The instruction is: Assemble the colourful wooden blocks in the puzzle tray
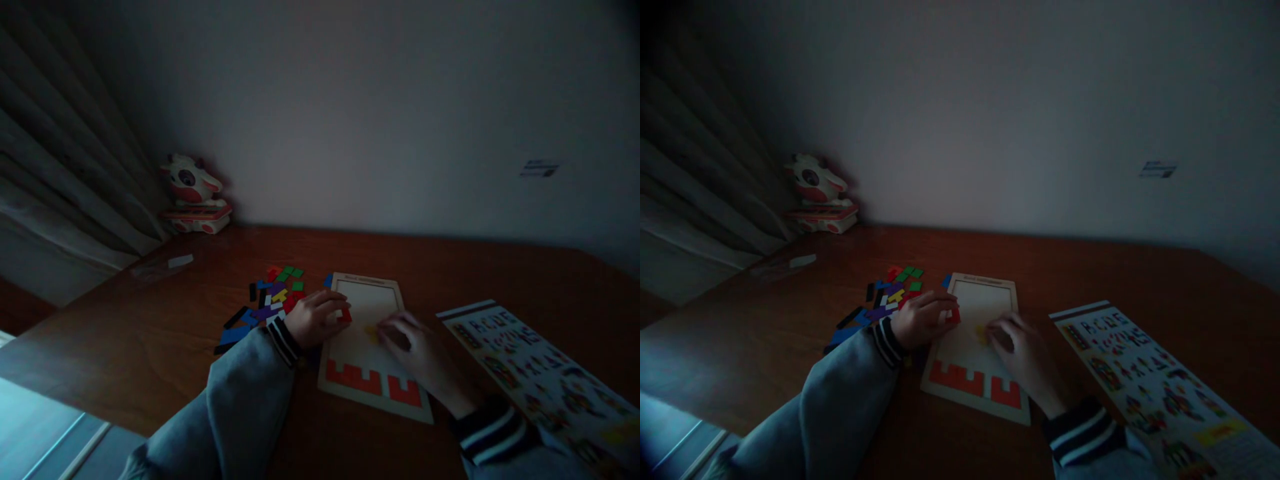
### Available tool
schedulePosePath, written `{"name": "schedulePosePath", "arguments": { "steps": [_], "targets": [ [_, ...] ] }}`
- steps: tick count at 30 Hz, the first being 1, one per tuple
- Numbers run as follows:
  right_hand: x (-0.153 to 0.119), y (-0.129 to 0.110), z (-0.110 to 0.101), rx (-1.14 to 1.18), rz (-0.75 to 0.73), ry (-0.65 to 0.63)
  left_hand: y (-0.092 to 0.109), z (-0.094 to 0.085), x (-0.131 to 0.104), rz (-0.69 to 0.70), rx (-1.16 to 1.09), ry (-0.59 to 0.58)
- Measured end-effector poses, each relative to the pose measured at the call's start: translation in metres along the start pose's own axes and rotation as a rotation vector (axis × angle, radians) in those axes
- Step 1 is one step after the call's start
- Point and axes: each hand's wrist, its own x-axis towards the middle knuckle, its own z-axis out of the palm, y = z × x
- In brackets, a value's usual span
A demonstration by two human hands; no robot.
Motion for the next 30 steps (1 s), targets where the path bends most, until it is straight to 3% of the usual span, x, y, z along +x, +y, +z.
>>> {"name": "schedulePosePath", "arguments": {
  "steps": [3,7,17,20,26,30],
  "targets": [
    [0.0,-0.012,-0.005,0.054,-0.026,-0.001,0.017,0.009,0.0,0.111,-0.022,-0.009],
    [-0.002,-0.026,-0.009,0.212,-0.008,-0.139,0.028,0.015,-0.001,0.184,-0.05,-0.028],
    [-0.005,-0.024,0.0,0.35,0.121,-0.228,0.036,0.014,0.0,0.142,-0.074,0.012],
    [-0.004,-0.017,-0.001,0.343,0.151,-0.154,0.029,0.016,-0.002,0.076,0.026,-0.055],
    [0.001,0.012,-0.01,0.077,0.193,0.082,0.013,0.019,-0.008,-0.22,0.171,-0.262],
    [0.001,0.02,-0.01,0.104,0.188,0.098,0.013,0.021,-0.011,-0.196,0.139,-0.279]
  ]
}}
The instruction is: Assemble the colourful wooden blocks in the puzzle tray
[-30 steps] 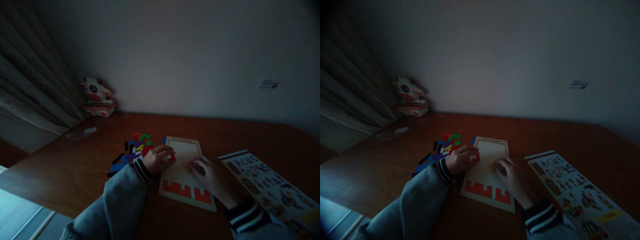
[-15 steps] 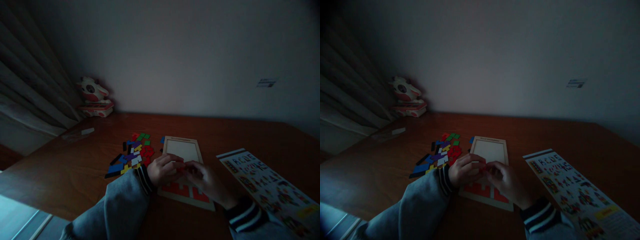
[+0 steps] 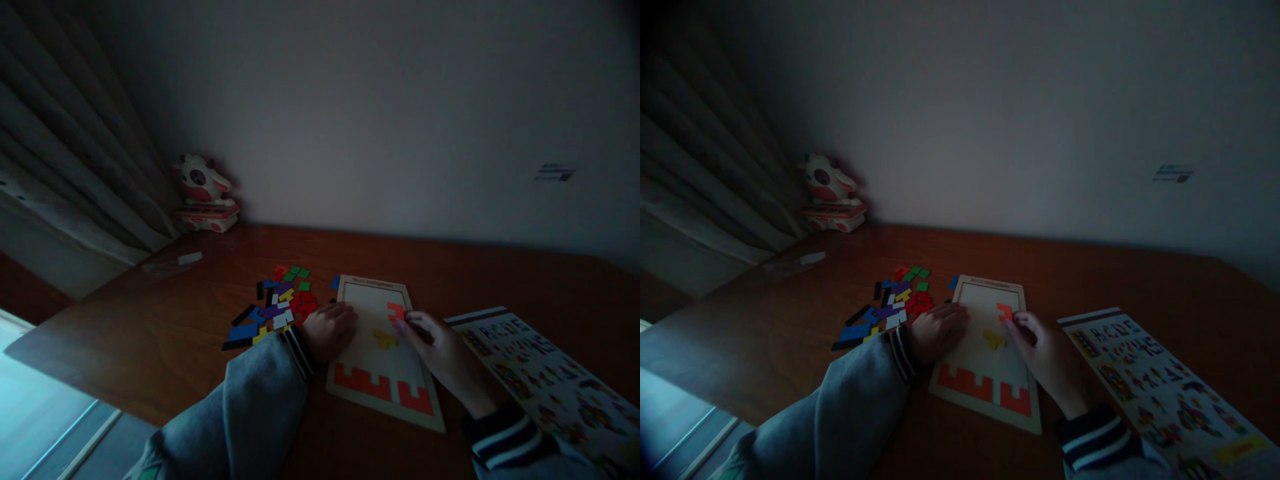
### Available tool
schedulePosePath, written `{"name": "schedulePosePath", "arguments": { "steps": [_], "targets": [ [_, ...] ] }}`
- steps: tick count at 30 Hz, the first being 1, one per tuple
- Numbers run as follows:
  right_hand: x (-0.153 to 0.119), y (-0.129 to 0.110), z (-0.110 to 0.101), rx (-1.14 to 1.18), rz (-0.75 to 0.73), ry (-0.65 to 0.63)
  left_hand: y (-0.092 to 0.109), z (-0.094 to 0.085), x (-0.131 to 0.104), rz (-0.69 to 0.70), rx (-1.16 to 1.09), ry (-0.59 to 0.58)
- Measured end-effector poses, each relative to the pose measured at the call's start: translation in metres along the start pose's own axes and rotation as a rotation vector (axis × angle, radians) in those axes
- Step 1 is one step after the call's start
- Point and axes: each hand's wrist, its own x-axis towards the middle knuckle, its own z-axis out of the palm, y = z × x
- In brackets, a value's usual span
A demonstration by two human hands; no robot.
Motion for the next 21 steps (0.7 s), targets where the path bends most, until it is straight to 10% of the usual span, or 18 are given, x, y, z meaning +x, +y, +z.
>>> {"name": "schedulePosePath", "arguments": {
  "steps": [10,15,21],
  "targets": [
    [0.025,-0.007,0.002,-0.093,-0.083,-0.219,0.008,-0.01,-0.004,0.26,0.032,-0.065],
    [0.04,-0.008,0.023,-0.121,-0.161,-0.124,0.007,-0.015,-0.004,0.316,0.015,-0.092],
    [0.027,-0.009,0.026,-0.3,-0.491,-0.12,-0.023,-0.022,0.001,-0.088,0.134,0.068]
  ]
}}
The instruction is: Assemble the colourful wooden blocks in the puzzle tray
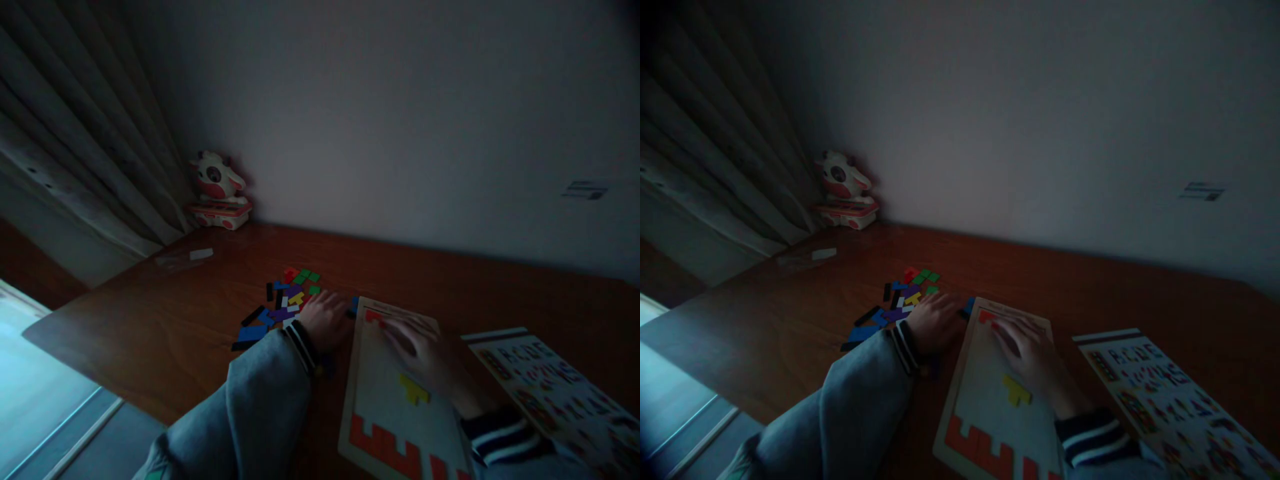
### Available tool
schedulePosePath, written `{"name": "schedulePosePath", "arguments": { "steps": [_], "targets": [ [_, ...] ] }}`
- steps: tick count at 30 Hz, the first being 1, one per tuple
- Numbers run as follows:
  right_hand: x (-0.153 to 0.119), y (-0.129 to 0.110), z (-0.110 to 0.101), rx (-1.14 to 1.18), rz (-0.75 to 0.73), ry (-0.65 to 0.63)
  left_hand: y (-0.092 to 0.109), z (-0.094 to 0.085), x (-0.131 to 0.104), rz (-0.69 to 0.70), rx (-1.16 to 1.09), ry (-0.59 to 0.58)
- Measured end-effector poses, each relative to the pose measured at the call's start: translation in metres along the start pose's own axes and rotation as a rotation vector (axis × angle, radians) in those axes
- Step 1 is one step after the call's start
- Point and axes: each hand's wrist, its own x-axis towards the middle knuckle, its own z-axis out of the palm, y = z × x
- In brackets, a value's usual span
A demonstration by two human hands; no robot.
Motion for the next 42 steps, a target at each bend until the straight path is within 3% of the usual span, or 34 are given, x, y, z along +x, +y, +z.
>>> {"name": "schedulePosePath", "arguments": {
  "steps": [2,6,9,12,20,28,38,42],
  "targets": [
    [-0.004,-0.001,0.0,-0.004,-0.038,-0.049,-0.022,-0.002,0.001,-0.227,0.083,0.081],
    [-0.007,-0.001,0.003,0.018,-0.02,-0.102,-0.069,-0.005,-0.004,-0.517,0.147,0.119],
    [-0.008,0.0,0.004,0.056,-0.006,-0.112,-0.093,-0.006,-0.009,-0.628,0.132,0.09],
    [-0.008,0.0,0.003,0.087,0.012,-0.119,-0.104,-0.006,-0.012,-0.649,0.115,0.052],
    [-0.011,-0.003,0.002,0.085,0.057,-0.105,-0.107,-0.012,-0.011,-0.566,0.049,0.006],
    [-0.011,-0.003,0.002,0.091,0.06,-0.094,-0.095,-0.011,-0.005,-0.444,-0.126,-0.009],
    [-0.011,-0.002,0.003,0.081,0.051,-0.106,-0.083,-0.009,-0.003,-0.512,-0.335,0.038],
    [-0.009,-0.007,0.0,0.14,0.066,-0.05,-0.07,-0.012,0.002,-0.496,-0.384,0.083]
  ]
}}
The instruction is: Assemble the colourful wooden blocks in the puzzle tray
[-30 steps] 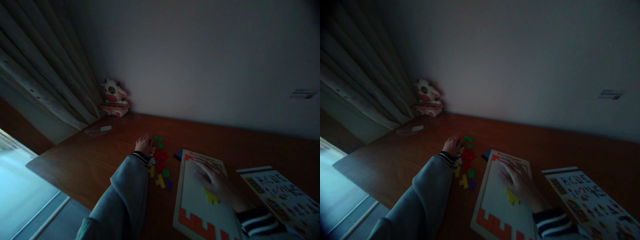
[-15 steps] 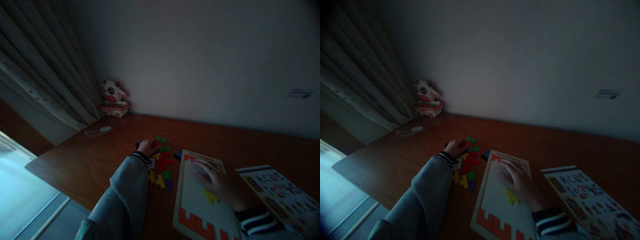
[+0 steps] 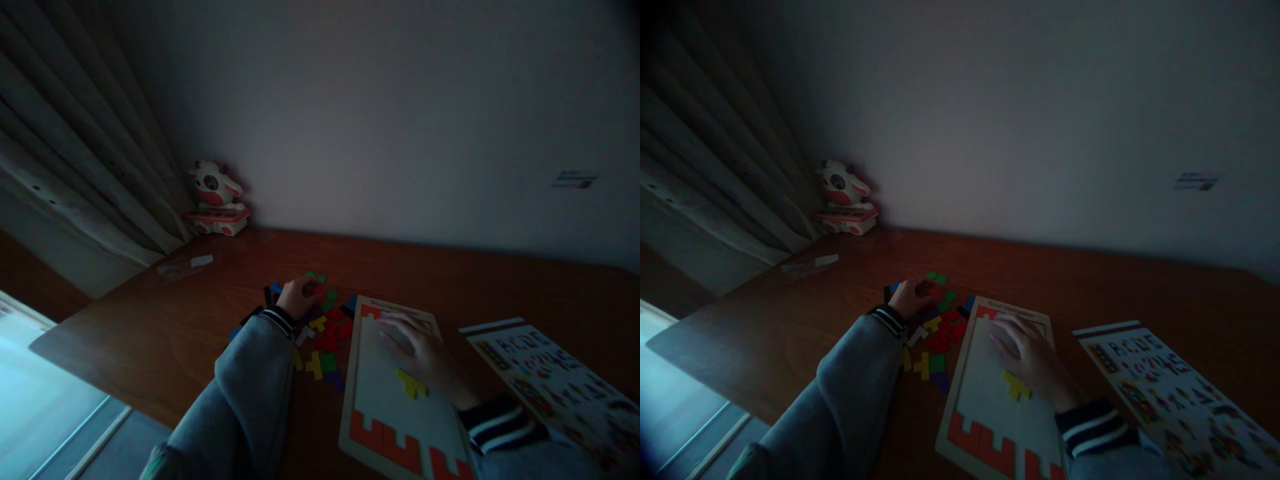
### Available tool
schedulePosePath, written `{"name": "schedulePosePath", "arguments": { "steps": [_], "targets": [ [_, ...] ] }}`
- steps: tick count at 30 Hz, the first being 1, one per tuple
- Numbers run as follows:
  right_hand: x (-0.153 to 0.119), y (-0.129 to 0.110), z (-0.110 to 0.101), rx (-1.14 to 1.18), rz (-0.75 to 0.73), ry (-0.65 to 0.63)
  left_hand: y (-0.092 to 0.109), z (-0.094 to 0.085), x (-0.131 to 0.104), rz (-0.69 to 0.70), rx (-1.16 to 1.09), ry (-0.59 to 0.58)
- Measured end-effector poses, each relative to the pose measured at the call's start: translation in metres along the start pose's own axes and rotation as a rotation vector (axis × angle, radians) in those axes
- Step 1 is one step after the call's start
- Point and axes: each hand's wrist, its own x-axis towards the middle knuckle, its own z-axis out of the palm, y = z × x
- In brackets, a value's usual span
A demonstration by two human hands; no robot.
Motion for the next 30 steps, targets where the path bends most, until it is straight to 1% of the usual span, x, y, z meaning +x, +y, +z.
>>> {"name": "schedulePosePath", "arguments": {
  "steps": [2,4,7,10,11,13,15,16,18,19,23,27,30],
  "targets": [
    [0.001,-0.004,0.001,0.065,0.02,0.047,0.013,0.006,-0.004,0.04,-0.093,0.025],
    [0.003,-0.01,0.002,0.156,0.067,0.076,0.03,0.017,-0.013,0.096,-0.265,0.015],
    [0.005,-0.022,0.003,0.334,0.155,0.052,0.058,0.037,-0.031,0.14,-0.521,-0.118],
    [0.006,-0.03,0.0,0.449,0.212,-0.026,0.078,0.053,-0.048,0.175,-0.595,-0.201],
    [0.006,-0.03,-0.002,0.466,0.23,-0.053,0.08,0.056,-0.051,0.193,-0.58,-0.208],
    [0.005,-0.023,-0.01,0.455,0.275,-0.067,0.08,0.059,-0.055,0.265,-0.46,-0.175],
    [0.003,-0.01,-0.019,0.384,0.331,-0.01,0.076,0.06,-0.054,0.394,-0.26,-0.135],
    [0.002,-0.001,-0.024,0.335,0.349,0.01,0.073,0.061,-0.054,0.464,-0.163,-0.134],
    [-0.002,0.016,-0.03,0.275,0.352,0.078,0.067,0.062,-0.053,0.565,-0.031,-0.168],
    [-0.004,0.024,-0.032,0.252,0.355,0.085,0.066,0.062,-0.053,0.588,0.002,-0.191],
    [-0.008,0.043,-0.03,0.13,0.366,0.104,0.066,0.064,-0.054,0.605,0.071,-0.22],
    [-0.01,0.054,-0.023,-0.054,0.298,0.236,0.069,0.064,-0.055,0.603,0.105,-0.217],
    [-0.012,0.062,-0.019,-0.1,0.299,0.277,0.069,0.064,-0.055,0.616,0.115,-0.212]
  ]
}}
